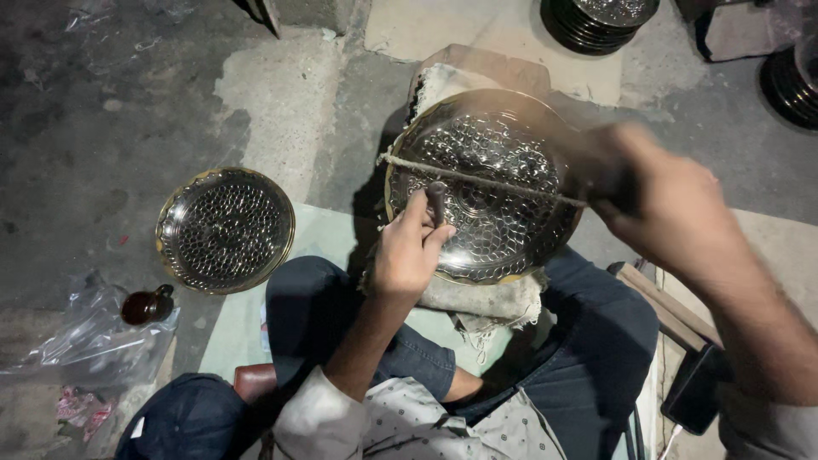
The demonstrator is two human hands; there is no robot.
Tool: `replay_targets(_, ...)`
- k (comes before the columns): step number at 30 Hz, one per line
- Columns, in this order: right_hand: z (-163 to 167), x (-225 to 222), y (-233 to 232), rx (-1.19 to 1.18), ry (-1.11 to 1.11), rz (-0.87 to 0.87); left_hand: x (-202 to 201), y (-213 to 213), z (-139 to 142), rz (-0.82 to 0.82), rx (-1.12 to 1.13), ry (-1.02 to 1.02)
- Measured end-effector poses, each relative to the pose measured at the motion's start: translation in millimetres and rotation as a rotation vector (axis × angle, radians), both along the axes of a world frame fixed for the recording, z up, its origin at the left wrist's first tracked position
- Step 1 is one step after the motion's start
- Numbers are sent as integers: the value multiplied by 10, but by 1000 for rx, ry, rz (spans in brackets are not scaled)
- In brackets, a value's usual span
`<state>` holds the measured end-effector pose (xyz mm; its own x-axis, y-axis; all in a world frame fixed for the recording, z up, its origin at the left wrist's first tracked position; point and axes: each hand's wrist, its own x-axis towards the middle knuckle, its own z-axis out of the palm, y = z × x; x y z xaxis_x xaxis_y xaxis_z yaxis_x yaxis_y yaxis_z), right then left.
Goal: The person hammers a metal plate with a wooden mallet while holding a metal punch against the surface to create a textured pattern. The plate is placed on a cloth-covered block, and the person repeatedly strikes the punch to form indentations across the plate.
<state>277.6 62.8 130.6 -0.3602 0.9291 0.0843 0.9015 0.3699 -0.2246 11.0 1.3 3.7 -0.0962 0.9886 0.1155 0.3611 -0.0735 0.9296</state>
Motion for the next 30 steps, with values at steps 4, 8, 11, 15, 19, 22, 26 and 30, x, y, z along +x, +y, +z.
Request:
replay_targets(4,-2,-183,25,-97,-383,-71,15,18,-24,3,-11,19)
replay_targets(8,-25,-250,-42,165,-293,157,14,41,-38,12,-40,52)
replay_targets(11,-18,-254,-63,128,-167,135,8,30,-45,9,3,44)
replay_targets(15,2,-256,-52,-2,-158,51,12,26,-50,9,55,-6)
replay_targets(19,-11,-249,-46,96,-328,102,-1,29,-46,-2,65,20)
replay_targets(22,-49,-238,-23,38,-78,115,-2,26,-43,-8,75,17)
replay_targets(26,-71,-214,18,4,-219,86,-14,11,-36,-12,89,36)
replay_targets(30,-70,-214,24,-124,-182,1,-18,9,-26,-10,98,11)
